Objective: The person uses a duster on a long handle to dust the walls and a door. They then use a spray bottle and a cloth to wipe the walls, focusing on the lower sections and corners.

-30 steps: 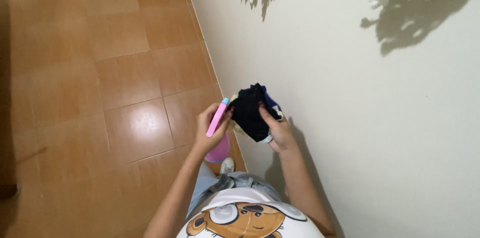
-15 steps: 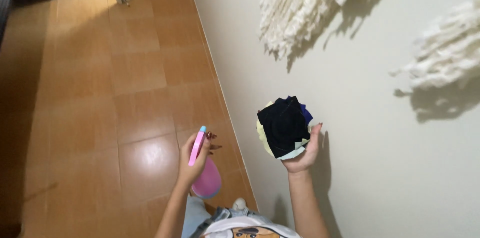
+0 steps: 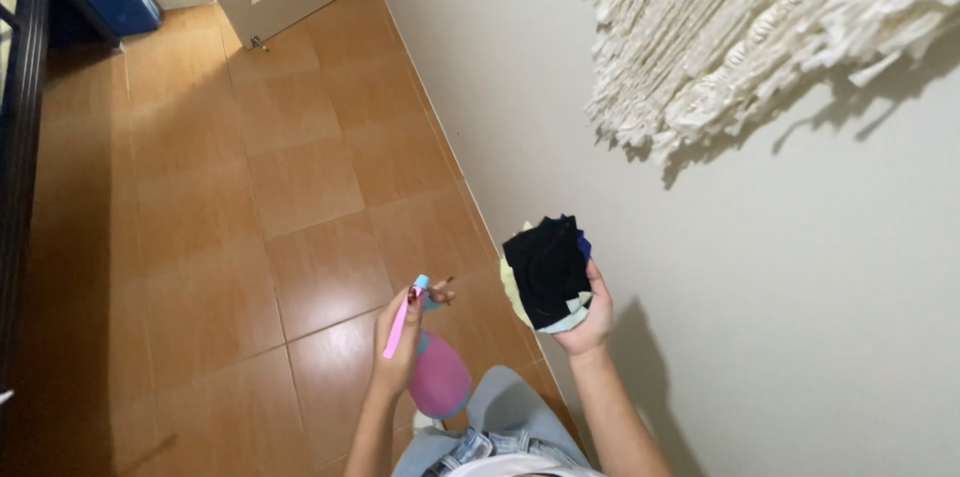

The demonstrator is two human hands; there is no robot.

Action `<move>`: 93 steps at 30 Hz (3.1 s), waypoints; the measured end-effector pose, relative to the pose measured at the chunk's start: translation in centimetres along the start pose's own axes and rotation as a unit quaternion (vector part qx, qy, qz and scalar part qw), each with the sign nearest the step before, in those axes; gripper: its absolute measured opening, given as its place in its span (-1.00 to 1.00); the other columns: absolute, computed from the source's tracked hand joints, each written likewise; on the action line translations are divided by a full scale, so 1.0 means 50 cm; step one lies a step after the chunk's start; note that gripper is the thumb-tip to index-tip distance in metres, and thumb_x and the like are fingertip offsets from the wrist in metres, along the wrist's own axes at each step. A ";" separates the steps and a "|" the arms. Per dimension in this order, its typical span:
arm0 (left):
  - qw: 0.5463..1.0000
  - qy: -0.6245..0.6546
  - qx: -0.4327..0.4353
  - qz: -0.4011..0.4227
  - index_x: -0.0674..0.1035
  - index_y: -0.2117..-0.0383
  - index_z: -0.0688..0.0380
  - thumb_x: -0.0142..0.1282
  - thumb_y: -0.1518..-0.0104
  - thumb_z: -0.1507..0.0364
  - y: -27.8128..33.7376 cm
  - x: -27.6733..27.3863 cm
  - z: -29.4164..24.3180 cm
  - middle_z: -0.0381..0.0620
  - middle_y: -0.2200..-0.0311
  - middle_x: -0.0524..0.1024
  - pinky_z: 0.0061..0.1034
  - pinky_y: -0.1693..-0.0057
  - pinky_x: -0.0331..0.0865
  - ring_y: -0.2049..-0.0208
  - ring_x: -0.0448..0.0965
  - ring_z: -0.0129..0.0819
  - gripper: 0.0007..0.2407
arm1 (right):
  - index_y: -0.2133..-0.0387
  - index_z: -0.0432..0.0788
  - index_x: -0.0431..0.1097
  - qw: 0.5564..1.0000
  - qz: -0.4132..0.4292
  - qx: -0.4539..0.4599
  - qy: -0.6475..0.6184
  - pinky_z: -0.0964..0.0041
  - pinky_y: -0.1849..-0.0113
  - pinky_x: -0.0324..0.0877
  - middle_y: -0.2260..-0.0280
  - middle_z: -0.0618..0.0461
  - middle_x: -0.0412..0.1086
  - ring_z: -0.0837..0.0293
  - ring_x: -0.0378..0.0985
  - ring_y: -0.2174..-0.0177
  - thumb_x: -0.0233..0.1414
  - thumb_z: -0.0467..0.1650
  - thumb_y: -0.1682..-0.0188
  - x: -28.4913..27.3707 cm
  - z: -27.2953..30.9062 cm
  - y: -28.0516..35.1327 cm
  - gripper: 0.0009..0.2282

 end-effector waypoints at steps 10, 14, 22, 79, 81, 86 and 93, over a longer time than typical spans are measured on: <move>0.991 0.066 0.083 0.081 0.53 0.21 0.43 -0.13 -0.40 0.19 -0.322 0.072 -0.045 0.13 0.24 0.61 -0.29 -0.14 0.44 0.08 0.62 -0.15 -0.60 | -0.18 -0.20 0.33 0.992 -0.072 -0.103 0.028 -0.04 -0.22 0.18 -0.16 -0.14 0.37 -0.09 0.37 -0.16 -0.23 -0.22 -0.18 -0.058 0.099 -0.177 -0.57; 0.985 0.075 0.123 0.098 0.54 0.22 0.41 -0.17 -0.42 0.17 -0.481 0.119 -0.071 0.10 0.21 0.60 -0.25 -0.18 0.44 0.07 0.62 -0.16 -0.58 | -0.16 -0.21 0.35 0.989 -0.076 -0.120 0.041 -0.01 -0.22 0.19 -0.14 -0.12 0.40 -0.08 0.40 -0.14 -0.22 -0.24 -0.18 -0.090 0.152 -0.277 -0.59; 0.973 0.131 0.170 0.084 0.50 0.25 0.44 -0.17 -0.45 0.16 -0.717 0.195 -0.097 0.10 0.26 0.55 -0.16 -0.23 0.45 0.07 0.60 -0.14 -0.56 | -0.15 -0.24 0.36 0.994 -0.056 -0.082 0.041 0.01 -0.19 0.22 -0.12 -0.12 0.42 -0.07 0.42 -0.11 -0.20 -0.23 -0.17 -0.030 0.222 -0.429 -0.58; 0.956 -0.186 -0.099 0.203 0.66 0.46 0.30 0.03 -0.23 0.19 -0.904 0.089 0.188 0.02 0.65 0.57 -0.40 0.32 0.48 0.56 0.65 -0.26 -0.63 | -0.05 -0.20 0.39 0.953 -0.259 -0.155 0.005 0.04 -0.11 0.33 0.00 -0.07 0.48 -0.01 0.50 0.00 -0.16 -0.26 -0.14 -0.152 0.144 -0.558 -0.65; 0.951 -0.204 -0.073 0.221 0.68 0.43 0.29 0.04 -0.23 0.20 -0.894 0.082 0.206 0.08 0.65 0.55 -0.34 0.33 0.44 0.57 0.60 -0.19 -0.65 | -0.05 -0.21 0.39 0.955 -0.257 -0.150 0.001 0.04 -0.11 0.33 0.00 -0.08 0.48 -0.02 0.50 -0.01 -0.16 -0.27 -0.14 -0.155 0.146 -0.562 -0.65; 0.948 -0.238 -0.097 0.189 0.67 0.54 0.24 0.02 -0.23 0.16 -0.877 0.048 0.259 -0.02 0.63 0.62 -0.38 0.29 0.50 0.54 0.69 -0.21 -0.62 | -0.06 -0.25 0.41 0.939 -0.311 -0.141 0.028 0.05 -0.11 0.33 0.00 -0.14 0.47 -0.03 0.50 0.00 -0.17 -0.25 -0.13 -0.123 0.131 -0.572 -0.61; 0.896 -0.312 -0.224 0.221 0.68 0.56 0.25 0.00 -0.19 0.09 -0.867 -0.047 0.264 0.06 0.65 0.61 -0.35 0.27 0.55 0.54 0.72 -0.15 -0.57 | -0.12 -0.21 0.35 0.942 -0.301 -0.126 0.079 0.03 -0.13 0.31 -0.09 -0.11 0.40 -0.06 0.47 -0.04 -0.16 -0.18 -0.13 -0.014 0.111 -0.638 -0.56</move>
Point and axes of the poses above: each hand's wrist, its own y-axis away from the middle knuckle, its own x-axis out of the palm, z = x × y, the point moved 4 cm from there along -y, towards the middle knuckle
